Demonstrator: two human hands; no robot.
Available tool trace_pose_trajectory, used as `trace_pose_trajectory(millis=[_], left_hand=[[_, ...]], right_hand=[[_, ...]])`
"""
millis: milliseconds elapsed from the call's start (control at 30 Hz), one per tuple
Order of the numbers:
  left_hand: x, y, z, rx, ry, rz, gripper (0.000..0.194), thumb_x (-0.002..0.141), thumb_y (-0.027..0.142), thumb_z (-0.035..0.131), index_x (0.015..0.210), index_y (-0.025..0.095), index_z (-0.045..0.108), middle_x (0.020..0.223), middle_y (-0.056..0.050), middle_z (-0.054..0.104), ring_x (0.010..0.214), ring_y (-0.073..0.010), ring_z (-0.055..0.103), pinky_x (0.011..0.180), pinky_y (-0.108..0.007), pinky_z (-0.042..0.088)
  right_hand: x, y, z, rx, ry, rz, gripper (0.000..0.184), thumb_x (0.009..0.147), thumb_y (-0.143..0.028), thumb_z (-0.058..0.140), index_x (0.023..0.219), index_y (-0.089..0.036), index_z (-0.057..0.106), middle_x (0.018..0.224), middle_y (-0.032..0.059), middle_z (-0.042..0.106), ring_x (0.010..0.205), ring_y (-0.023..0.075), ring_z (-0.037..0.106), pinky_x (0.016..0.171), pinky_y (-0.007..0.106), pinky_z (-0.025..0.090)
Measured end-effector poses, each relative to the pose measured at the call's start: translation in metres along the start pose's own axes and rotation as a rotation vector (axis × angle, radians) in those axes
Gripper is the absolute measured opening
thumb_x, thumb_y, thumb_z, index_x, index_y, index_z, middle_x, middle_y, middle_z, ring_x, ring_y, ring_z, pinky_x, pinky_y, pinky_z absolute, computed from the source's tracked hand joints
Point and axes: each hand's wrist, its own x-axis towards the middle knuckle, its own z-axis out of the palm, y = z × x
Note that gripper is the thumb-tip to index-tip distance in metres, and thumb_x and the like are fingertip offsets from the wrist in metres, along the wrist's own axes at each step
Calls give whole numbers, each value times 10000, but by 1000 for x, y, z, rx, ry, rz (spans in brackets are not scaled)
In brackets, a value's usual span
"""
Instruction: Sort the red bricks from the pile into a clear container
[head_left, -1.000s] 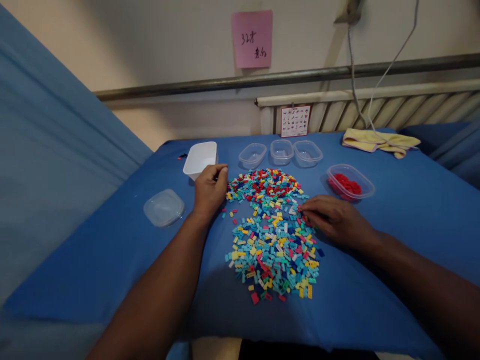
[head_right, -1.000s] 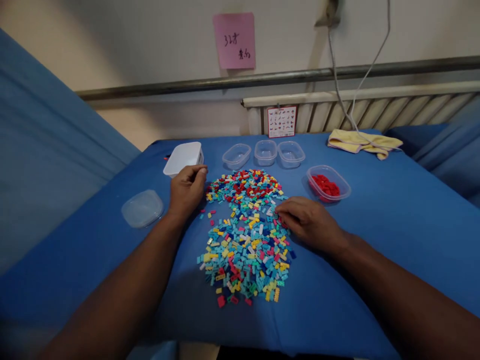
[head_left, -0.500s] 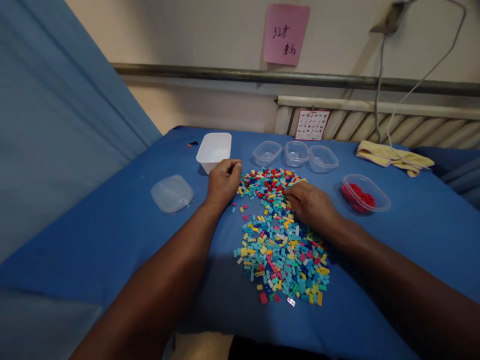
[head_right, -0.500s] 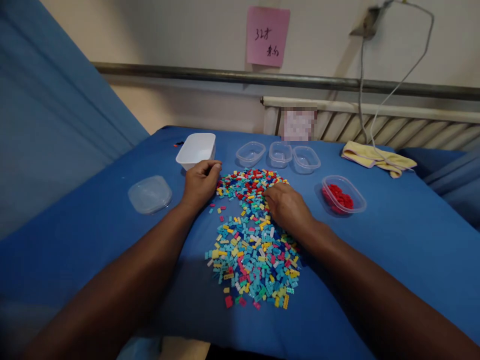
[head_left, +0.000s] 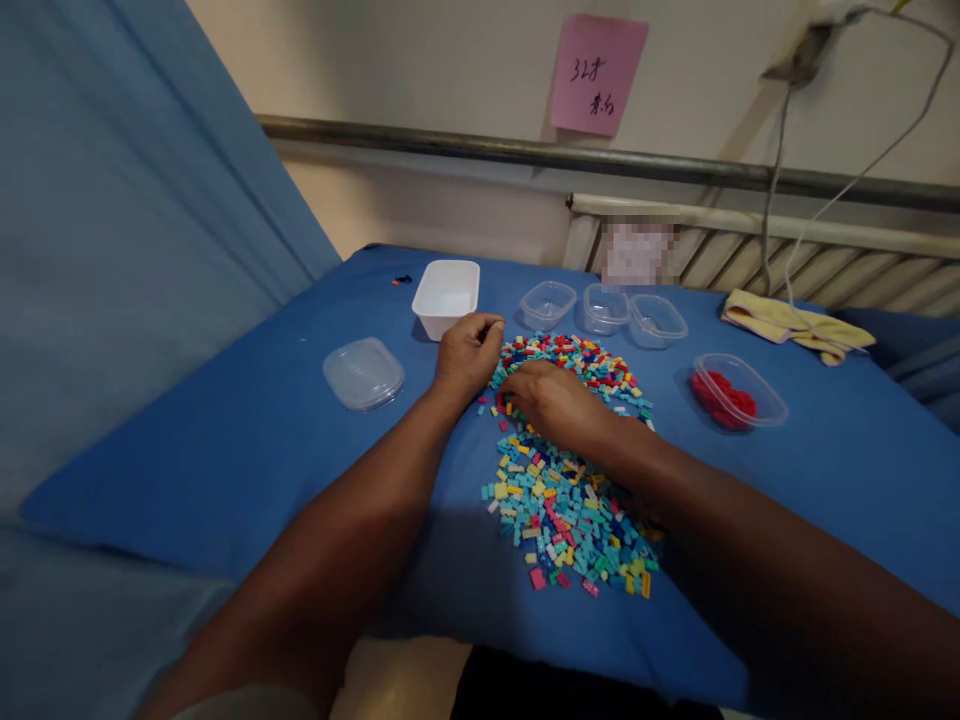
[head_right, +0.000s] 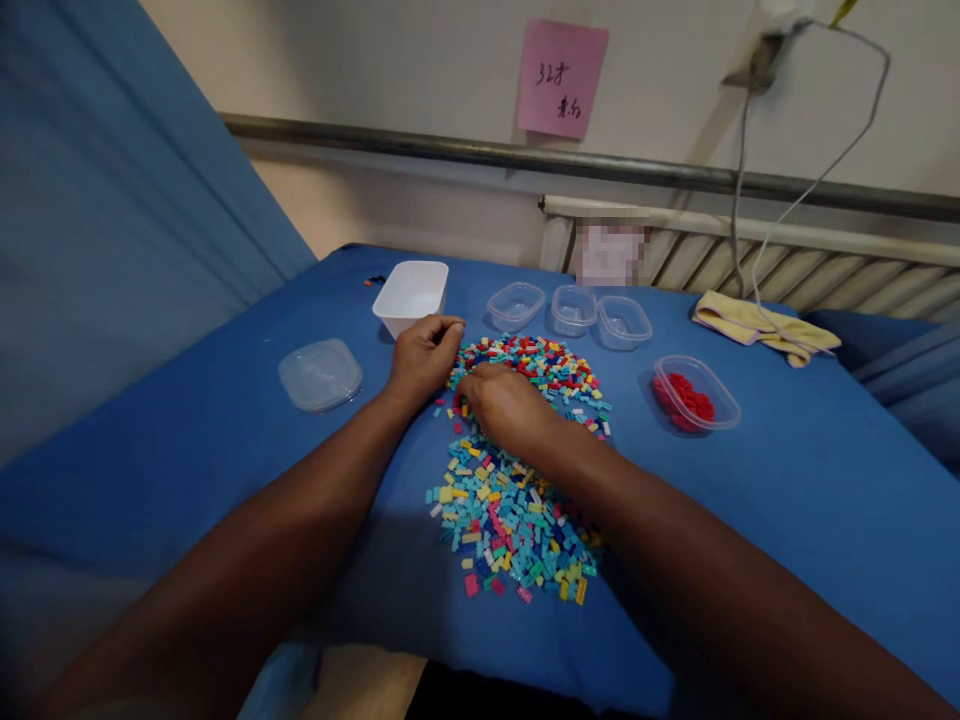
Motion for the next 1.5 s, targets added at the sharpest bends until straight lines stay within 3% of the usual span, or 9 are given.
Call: trace_pose_trajectory(millis=[167,500,667,833,1000,1133,1233,1367,1500], left_hand=[[-2,1,0,-4,-4,0,203,994,270,636,1021,200,826,1039,-48,830,1002,-220,765,992,-358,589],[-3,1,-2,16,-17,-39,201,996,270,637,1027,214,828,1025,-40,824,989,-219,761,1012,-361,591],[-2,0,-1,1,-18,-51,209,994,282,636,1027,207,828,1006,-40,823,989,-217,759,1004,-356,589],[-1,-1,0,-8,-13,-43,216,990,289,637,1028,203,832,1025,-50,827,987,-223,760,997,-369,592],[-1,-1,0,13,-18,-57,210,990,292,643,1032,213,833,1044,-52,831,1009,-226,760,1021,-379,589],[-1,-2,1,1,-20,-39,213,991,292,641,1025,208,833,1044,-51,831,1003,-222,760,1017,-375,588],[-2,-3,1,-3,-22,-41,216,991,302,643,1026,206,833,1030,-47,830,996,-223,763,997,-371,588],[-2,-1,1,16,-25,-29,215,997,294,636,1019,212,834,1030,-47,831,1008,-231,768,973,-372,588],[-2,0,3,35,-42,-33,213,1004,289,632,1024,224,834,1043,-42,835,1027,-232,770,985,-374,592]], right_hand=[[-14,11,-3,37,17,-81,280,1099,-170,575,1236,-201,816,1203,97,805,1146,236,723,1040,348,539],[-82,55,-39,-12,-28,128,203,1056,-248,639,1089,-257,840,1105,55,847,1024,250,789,895,341,582],[-108,61,-42,60,116,244,255,1056,-327,636,1210,-258,828,1155,81,854,1023,275,809,922,404,619],[-128,56,-46,172,13,238,215,1039,-303,651,1135,-268,840,1119,63,858,988,258,812,892,401,643],[-117,46,-55,201,51,224,185,1043,-324,678,1126,-258,830,1061,56,860,915,232,804,807,349,625],[-80,34,-52,110,106,84,181,1058,-269,668,1135,-251,831,1107,55,855,1027,236,798,936,357,600],[-58,30,-42,57,24,17,246,1064,-195,612,1161,-234,835,1165,69,851,1100,250,785,996,376,581],[-60,34,-35,87,-68,14,280,1054,-181,591,1175,-239,838,1153,70,851,1086,246,786,977,364,579],[-70,35,-39,140,-50,60,245,1047,-219,619,1165,-275,827,1115,36,854,1010,224,791,883,332,578]])
